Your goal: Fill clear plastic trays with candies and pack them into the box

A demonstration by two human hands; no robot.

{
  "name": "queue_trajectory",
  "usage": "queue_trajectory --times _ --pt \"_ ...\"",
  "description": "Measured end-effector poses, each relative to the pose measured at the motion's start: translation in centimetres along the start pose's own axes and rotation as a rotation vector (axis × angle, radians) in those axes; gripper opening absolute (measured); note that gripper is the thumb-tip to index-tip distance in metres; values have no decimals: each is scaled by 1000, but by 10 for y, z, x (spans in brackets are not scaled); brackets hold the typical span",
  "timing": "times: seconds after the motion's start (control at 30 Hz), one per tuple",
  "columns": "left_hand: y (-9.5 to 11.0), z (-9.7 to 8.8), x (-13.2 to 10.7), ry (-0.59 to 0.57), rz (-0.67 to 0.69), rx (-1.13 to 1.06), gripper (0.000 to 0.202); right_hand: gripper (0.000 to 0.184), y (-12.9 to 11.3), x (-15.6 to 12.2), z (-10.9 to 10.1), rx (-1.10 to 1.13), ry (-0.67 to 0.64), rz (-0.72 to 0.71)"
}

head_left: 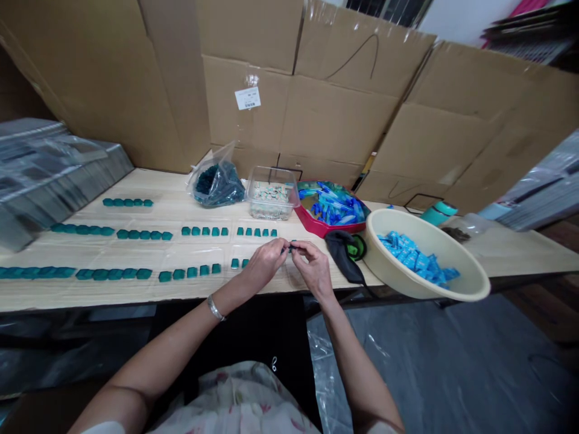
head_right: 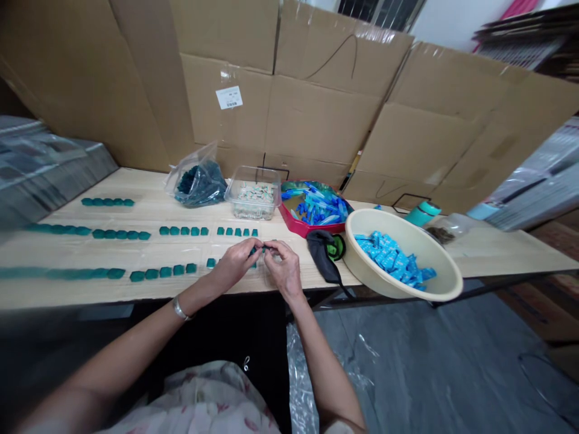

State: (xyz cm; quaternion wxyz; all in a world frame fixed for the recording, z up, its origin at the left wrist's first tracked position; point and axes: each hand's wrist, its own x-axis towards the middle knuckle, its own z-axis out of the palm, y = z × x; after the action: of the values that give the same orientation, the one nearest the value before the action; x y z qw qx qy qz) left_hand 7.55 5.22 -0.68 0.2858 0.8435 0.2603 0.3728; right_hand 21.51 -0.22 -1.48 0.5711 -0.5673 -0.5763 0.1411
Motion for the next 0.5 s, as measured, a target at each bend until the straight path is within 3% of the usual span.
queue_trajectory --times 0.27,0.5 --pt "6 3 1 -37 -18 104 13 24 1 -5 3 7 21 36" --pt "8 6 1 39 -40 -41 9 33 3 -9 -2 76 13 100"
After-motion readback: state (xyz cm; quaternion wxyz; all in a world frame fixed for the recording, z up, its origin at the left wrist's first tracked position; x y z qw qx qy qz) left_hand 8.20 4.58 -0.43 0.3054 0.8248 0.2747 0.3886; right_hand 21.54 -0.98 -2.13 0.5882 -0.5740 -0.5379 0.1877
